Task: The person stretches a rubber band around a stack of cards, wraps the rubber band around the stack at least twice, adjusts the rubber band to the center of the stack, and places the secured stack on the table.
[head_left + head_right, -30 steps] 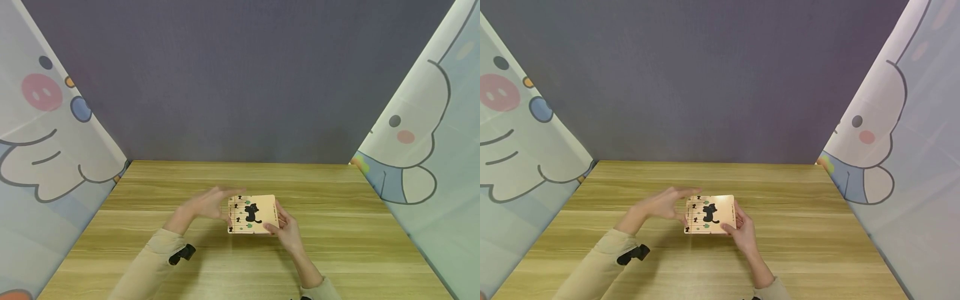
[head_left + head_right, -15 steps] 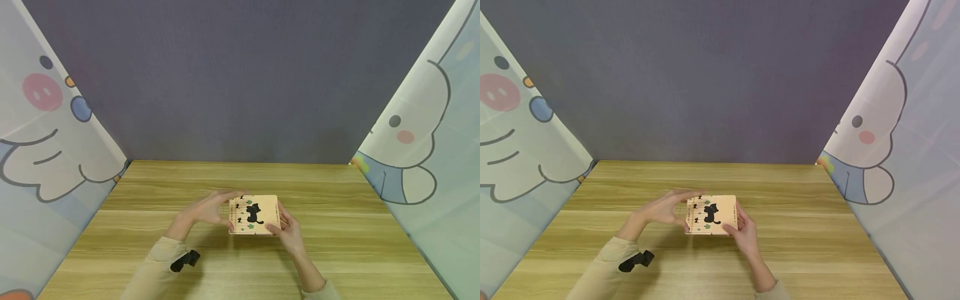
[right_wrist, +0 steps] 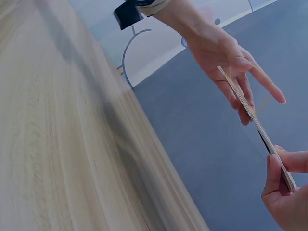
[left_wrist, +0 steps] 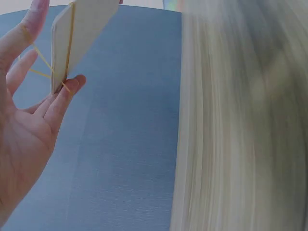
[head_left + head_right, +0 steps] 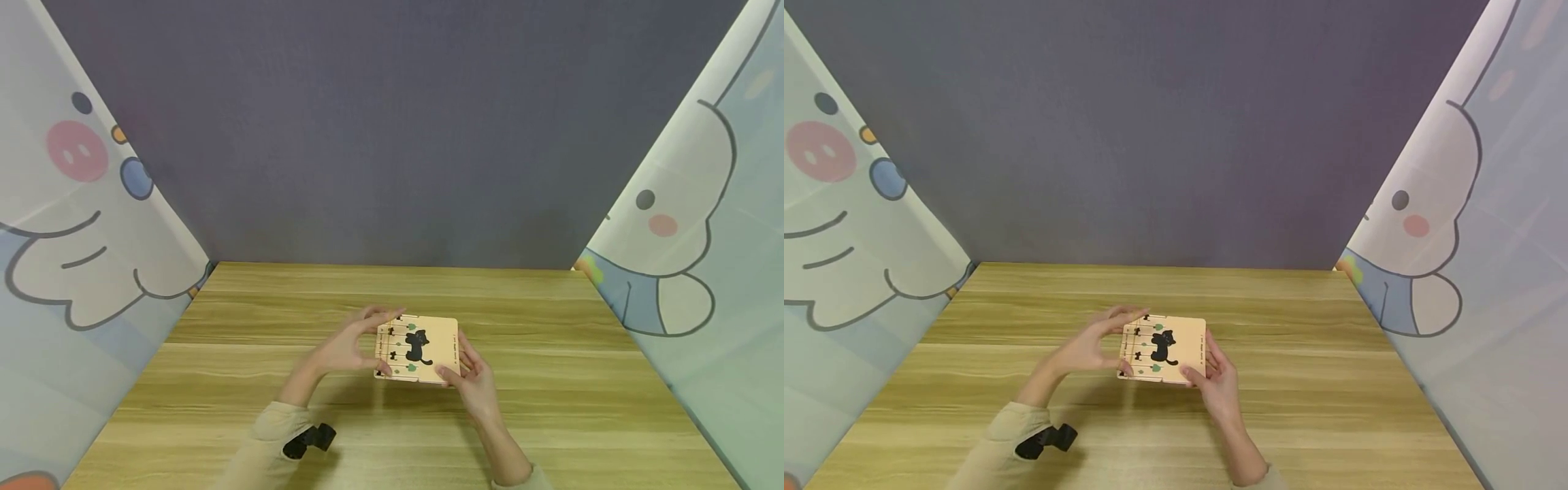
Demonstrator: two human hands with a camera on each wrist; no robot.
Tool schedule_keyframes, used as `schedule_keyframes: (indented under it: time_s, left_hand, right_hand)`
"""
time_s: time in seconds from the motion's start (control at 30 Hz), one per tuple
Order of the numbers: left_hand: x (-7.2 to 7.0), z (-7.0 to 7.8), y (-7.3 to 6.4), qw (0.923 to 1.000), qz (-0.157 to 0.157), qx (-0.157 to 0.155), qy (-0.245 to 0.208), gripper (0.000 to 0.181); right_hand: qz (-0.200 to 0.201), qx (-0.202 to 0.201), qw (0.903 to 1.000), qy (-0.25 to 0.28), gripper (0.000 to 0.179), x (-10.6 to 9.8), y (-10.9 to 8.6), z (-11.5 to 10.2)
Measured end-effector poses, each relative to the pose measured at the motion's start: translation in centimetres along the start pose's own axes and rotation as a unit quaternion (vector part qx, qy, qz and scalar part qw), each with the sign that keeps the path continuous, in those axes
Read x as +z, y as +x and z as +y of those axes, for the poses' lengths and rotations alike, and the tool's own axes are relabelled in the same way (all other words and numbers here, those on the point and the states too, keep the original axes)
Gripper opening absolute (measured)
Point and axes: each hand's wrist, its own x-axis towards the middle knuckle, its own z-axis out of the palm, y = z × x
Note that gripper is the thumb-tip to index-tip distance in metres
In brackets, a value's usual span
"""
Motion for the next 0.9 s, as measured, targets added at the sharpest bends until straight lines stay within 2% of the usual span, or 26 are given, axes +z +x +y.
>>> schedule_keyframes:
  time_s: [0.3, 0.5, 0.73, 0.9]
  left_hand:
    - [0.5, 0.6, -0.6, 0.9995, -0.031, -0.008, -0.001, 0.104]
    - [0.5, 1.0, -0.5, 0.9985, -0.053, 0.004, 0.014, 0.107]
    - [0.8, 1.1, -0.5, 0.9994, -0.021, 0.020, 0.021, 0.094]
    - [1.1, 1.1, -0.6, 0.9999, 0.007, -0.009, -0.010, 0.082]
  right_hand:
    - [0.003, 0.011, 0.9998, 0.015, 0.075, -0.3, 0.0, -0.2]
    - [0.000, 0.022, 0.9992, 0.033, 0.075, -0.4, 0.1, -0.3]
    - [-0.004, 0.015, 0.9988, 0.047, 0.076, -0.5, 0.2, -0.6]
    - [-0.012, -0.001, 0.9984, 0.055, 0.076, -0.7, 0.4, -0.6]
